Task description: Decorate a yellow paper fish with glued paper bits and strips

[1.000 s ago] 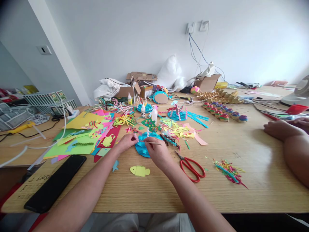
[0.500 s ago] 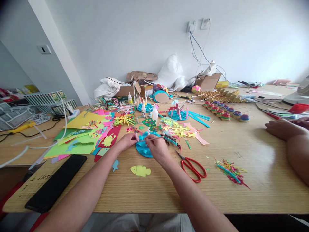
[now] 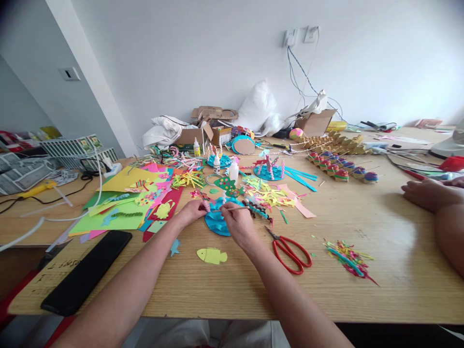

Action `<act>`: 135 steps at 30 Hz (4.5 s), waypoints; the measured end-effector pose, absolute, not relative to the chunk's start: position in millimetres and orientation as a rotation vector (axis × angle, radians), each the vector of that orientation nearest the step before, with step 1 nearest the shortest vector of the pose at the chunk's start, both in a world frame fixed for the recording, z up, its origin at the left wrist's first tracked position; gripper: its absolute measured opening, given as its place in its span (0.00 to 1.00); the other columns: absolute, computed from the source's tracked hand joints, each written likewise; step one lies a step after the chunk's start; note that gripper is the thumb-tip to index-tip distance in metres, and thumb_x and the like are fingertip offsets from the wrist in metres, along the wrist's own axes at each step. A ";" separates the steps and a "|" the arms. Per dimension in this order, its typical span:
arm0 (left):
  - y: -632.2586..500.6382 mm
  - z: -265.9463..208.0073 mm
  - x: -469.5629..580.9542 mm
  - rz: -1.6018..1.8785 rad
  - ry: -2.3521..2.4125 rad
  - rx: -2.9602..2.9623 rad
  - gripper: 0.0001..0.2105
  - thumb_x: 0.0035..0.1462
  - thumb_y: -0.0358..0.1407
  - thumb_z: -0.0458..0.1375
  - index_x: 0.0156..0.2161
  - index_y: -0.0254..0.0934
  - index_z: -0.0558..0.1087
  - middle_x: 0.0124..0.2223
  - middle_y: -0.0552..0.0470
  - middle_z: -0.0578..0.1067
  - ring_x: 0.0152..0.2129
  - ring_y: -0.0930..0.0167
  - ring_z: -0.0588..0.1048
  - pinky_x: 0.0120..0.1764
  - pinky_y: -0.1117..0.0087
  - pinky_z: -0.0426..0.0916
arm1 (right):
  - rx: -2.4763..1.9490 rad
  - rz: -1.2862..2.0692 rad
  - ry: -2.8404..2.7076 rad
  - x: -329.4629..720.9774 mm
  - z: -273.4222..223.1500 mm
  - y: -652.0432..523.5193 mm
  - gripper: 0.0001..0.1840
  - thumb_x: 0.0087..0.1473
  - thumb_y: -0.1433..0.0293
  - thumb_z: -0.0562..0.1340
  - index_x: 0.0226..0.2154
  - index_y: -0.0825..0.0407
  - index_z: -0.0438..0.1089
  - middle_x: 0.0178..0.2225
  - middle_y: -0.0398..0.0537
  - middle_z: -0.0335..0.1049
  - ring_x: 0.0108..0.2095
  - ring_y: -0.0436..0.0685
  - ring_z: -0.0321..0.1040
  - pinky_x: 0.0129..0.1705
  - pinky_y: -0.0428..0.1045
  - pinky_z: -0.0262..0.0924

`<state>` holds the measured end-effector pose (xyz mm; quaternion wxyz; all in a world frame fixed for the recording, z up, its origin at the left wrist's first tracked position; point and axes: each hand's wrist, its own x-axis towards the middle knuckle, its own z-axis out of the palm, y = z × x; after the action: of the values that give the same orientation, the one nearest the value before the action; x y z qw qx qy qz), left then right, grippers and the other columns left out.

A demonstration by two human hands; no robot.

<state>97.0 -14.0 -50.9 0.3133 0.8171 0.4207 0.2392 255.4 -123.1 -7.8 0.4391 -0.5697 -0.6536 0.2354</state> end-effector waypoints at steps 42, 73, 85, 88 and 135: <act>-20.2 -46.8 96.9 0.653 1.133 2.207 0.05 0.42 0.24 0.55 0.25 0.34 0.71 0.29 0.55 0.75 0.29 0.73 0.73 0.37 0.75 0.65 | -1.214 0.212 -1.985 262.8 -2.2 -139.3 0.11 0.53 0.74 0.51 0.29 0.54 0.69 0.29 0.50 0.70 0.31 0.54 0.67 0.33 0.47 0.60; -20.9 -47.7 96.7 0.745 1.052 2.167 0.05 0.46 0.27 0.54 0.30 0.35 0.70 0.29 0.55 0.74 0.29 0.73 0.72 0.36 0.74 0.65 | -1.288 0.167 -2.050 251.8 -1.9 -134.8 0.12 0.54 0.72 0.51 0.30 0.52 0.70 0.29 0.48 0.72 0.31 0.54 0.68 0.33 0.46 0.59; -24.2 -48.5 97.0 0.768 1.116 2.180 0.04 0.47 0.28 0.54 0.30 0.35 0.70 0.30 0.54 0.74 0.29 0.73 0.71 0.35 0.74 0.65 | -1.337 0.159 -1.965 252.7 11.9 -139.8 0.12 0.53 0.71 0.51 0.28 0.52 0.70 0.27 0.48 0.72 0.27 0.53 0.67 0.30 0.46 0.59; -25.2 -47.5 96.5 0.765 1.121 2.180 0.05 0.47 0.28 0.53 0.30 0.35 0.71 0.30 0.54 0.74 0.29 0.73 0.70 0.35 0.74 0.65 | -1.360 0.171 -1.941 254.4 14.0 -141.5 0.12 0.52 0.72 0.51 0.28 0.52 0.70 0.26 0.48 0.72 0.27 0.53 0.67 0.29 0.46 0.58; -17.4 -45.8 105.0 0.528 1.354 2.221 0.08 0.43 0.26 0.54 0.29 0.34 0.75 0.28 0.53 0.75 0.25 0.73 0.71 0.30 0.75 0.63 | -1.383 0.466 -1.776 252.7 -3.6 -129.0 0.13 0.50 0.69 0.51 0.26 0.54 0.70 0.23 0.46 0.68 0.24 0.51 0.64 0.24 0.44 0.57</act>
<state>105.0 -17.4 -45.8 0.2411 0.8121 0.4951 0.1930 252.7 -129.0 -3.6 0.4091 -0.5491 -0.7049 0.1851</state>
